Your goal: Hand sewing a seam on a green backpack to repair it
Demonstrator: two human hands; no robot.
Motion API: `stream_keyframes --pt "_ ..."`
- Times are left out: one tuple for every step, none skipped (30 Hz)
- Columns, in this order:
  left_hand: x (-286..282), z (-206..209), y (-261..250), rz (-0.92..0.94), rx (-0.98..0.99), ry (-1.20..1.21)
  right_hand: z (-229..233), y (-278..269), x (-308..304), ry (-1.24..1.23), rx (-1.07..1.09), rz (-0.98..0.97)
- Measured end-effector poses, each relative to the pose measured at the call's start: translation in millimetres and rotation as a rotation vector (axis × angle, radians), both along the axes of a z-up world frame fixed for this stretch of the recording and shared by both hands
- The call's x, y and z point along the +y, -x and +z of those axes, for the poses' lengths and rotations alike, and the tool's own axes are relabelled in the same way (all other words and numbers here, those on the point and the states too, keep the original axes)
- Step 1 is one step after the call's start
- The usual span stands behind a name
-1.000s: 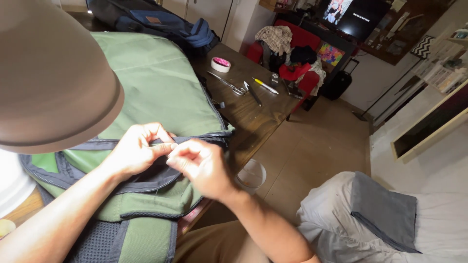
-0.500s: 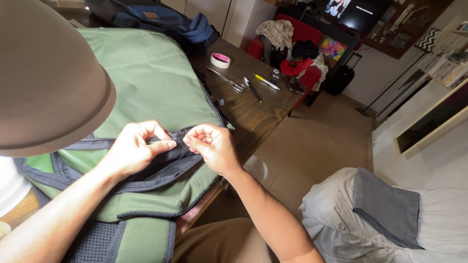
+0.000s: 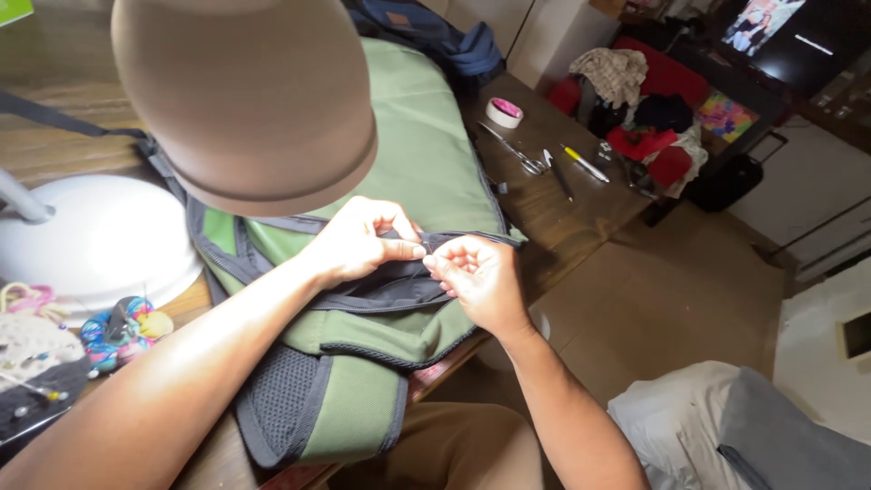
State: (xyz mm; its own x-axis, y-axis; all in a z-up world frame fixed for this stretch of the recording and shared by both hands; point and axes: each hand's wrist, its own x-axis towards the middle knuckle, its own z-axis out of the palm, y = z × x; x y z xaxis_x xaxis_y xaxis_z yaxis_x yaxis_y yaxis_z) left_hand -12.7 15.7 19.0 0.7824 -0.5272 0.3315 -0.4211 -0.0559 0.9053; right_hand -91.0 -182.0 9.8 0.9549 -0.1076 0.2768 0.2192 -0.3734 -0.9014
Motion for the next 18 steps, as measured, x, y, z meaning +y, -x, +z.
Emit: stream_keyframes --pt "1.1 0.3 -0.2 -0.005 0.008 -0.006 0.3 0.5 1.1 0.009 -0.024 -0.005" --pt "1.1 0.8 -0.4 -0.013 0.015 -0.012 0.3 1.6 1.5 0.017 -0.048 -0.013" --pt "0.7 -1.2 -1.9 -0.011 0.018 -0.012 0.1 2.2 2.1 0.017 -0.045 -0.011" --pt "-0.1 -2.8 -3.6 -0.017 0.032 -0.011 0.3 2.7 2.3 0.028 -0.062 -0.016" --pt "-1.0 -4.2 -5.3 -0.023 0.045 -0.01 0.7 3.4 2.4 0.038 -0.079 -0.02" --pt "-1.2 -3.1 -3.9 -0.022 0.045 -0.011 -0.8 2.9 1.9 0.038 -0.078 -0.019" --pt "-1.4 -2.0 -2.5 -0.022 0.054 -0.003 -2.1 2.4 1.3 0.041 -0.09 -0.025" --pt "-1.7 -0.9 -1.2 -0.022 0.062 0.005 -3.4 1.8 0.6 0.045 -0.102 -0.03" --pt "-1.5 -1.9 -2.6 -0.021 0.063 0.005 -2.9 2.2 1.2 0.044 -0.102 -0.029" --pt "-1.6 -3.3 -3.7 -0.022 0.075 0.016 -2.9 3.1 1.7 0.038 -0.11 -0.025" --pt "-1.6 -4.7 -4.8 -0.023 0.088 0.027 -2.8 4.0 2.2 0.032 -0.117 -0.021" --pt "-2.7 -6.2 -5.0 -0.022 0.088 0.027 -4.8 3.5 1.4 0.032 -0.117 -0.02" --pt "-3.6 -7.5 -5.2 -0.031 0.105 0.042 -6.6 3.1 0.8 0.032 -0.121 -0.022" --pt "-4.4 -8.0 -5.7 -0.039 0.119 0.058 -7.6 2.2 0.2 0.033 -0.128 -0.023" --pt "-4.3 -8.9 -7.8 -0.037 0.117 0.058 -6.9 2.9 0.7 0.034 -0.13 -0.021" --pt "-4.1 -10.6 -9.7 -0.061 0.137 0.087 -6.6 3.8 1.4 0.018 -0.13 -0.018" --pt "-3.9 -12.3 -11.6 -0.086 0.157 0.116 -6.3 4.7 2.1 0.003 -0.131 -0.016" --pt "-4.5 -12.7 -10.9 -0.083 0.156 0.117 -8.3 4.1 0.9 0.003 -0.131 -0.014"
